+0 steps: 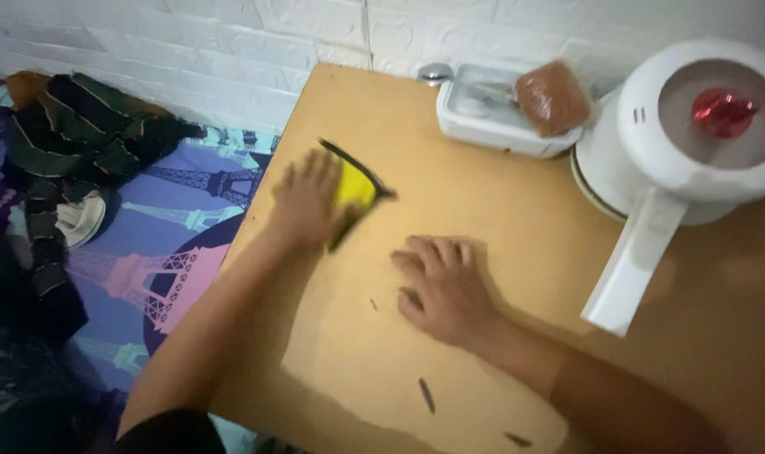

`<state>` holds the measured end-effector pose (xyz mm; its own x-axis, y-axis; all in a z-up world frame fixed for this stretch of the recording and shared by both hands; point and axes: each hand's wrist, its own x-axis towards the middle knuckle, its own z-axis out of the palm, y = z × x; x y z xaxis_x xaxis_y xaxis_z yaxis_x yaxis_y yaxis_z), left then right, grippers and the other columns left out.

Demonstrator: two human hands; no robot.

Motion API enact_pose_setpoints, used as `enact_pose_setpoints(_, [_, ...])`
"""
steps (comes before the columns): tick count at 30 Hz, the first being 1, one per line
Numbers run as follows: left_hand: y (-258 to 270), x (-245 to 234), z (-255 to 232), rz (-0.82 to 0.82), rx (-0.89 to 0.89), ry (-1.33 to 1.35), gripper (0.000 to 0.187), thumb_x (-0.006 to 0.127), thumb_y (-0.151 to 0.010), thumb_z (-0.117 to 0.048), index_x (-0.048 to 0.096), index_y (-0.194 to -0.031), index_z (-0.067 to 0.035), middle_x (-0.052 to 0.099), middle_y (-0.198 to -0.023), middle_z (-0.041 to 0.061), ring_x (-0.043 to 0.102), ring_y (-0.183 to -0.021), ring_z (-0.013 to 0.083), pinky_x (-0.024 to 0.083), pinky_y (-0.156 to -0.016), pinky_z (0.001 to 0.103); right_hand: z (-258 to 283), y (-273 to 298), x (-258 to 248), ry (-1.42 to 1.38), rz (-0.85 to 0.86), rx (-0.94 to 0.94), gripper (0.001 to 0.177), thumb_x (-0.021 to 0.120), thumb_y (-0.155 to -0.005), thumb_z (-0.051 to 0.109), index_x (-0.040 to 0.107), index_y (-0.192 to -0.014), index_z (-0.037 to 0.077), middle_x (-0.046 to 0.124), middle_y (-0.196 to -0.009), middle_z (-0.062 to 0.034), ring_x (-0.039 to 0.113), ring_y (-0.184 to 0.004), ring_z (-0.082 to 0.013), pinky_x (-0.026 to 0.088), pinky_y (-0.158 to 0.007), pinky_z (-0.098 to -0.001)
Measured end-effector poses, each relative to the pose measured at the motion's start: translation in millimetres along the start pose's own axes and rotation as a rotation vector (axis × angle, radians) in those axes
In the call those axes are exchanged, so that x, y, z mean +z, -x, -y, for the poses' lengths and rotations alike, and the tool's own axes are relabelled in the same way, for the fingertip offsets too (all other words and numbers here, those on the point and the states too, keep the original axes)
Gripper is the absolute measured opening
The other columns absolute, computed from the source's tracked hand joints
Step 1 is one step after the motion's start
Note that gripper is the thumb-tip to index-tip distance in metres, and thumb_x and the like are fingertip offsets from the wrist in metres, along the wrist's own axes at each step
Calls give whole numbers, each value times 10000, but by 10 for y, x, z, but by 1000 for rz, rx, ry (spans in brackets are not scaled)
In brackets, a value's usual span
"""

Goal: The person wipes a wooden table surface with a yellow cloth, moving a plastic container and a wrapped food item aside to clean underneath. The person then returns the items to the table and continues wiping the remaining surface.

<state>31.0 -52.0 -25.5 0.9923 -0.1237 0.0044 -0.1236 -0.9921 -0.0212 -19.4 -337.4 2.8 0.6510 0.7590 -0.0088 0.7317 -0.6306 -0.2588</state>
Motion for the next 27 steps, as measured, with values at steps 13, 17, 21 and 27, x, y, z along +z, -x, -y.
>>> enact_pose_setpoints(13, [-1319,645,12,-243,-100,-64,637,369,-1062,-418,345,-1595,-70,338,-1644,213,232,-1528,429,175,-1195,655,-89,95,81,-131,-265,-125,529,584,-905,323,569,-1368,68,464,-1451,-220,372,-1407,-432,252,-1072,-671])
enact_pose_setpoints(17, [-101,282,-356,-285,215,91,656,352,-1038,-445,405,-1542,-30,328,-1638,246,249,-1529,427,160,-1211,609,-115,103,25,-147,-260,-155,519,613,-881,335,592,-1322,64,472,-1461,-221,368,-1399,-430,239,-1068,-629])
enact_pose_setpoints(21, [1171,21,-559,-206,361,199,700,513,-876,-314,449,-1492,10,388,-1588,274,248,-1529,435,110,-1227,585,-154,120,-26,-152,-61,-138,575,552,-960,377,516,-1423,39,379,-1566,-242,243,-1490,-430,178,-1115,-654])
enact_pose_setpoints(27, [1552,141,-2,-93,348,264,615,500,-960,-262,427,-1518,-12,320,-1623,283,220,-1535,453,104,-1237,579,-177,-64,72,-16,113,45,645,529,-962,512,418,-1509,189,233,-1633,-213,122,-1524,-449,49,-1098,-814])
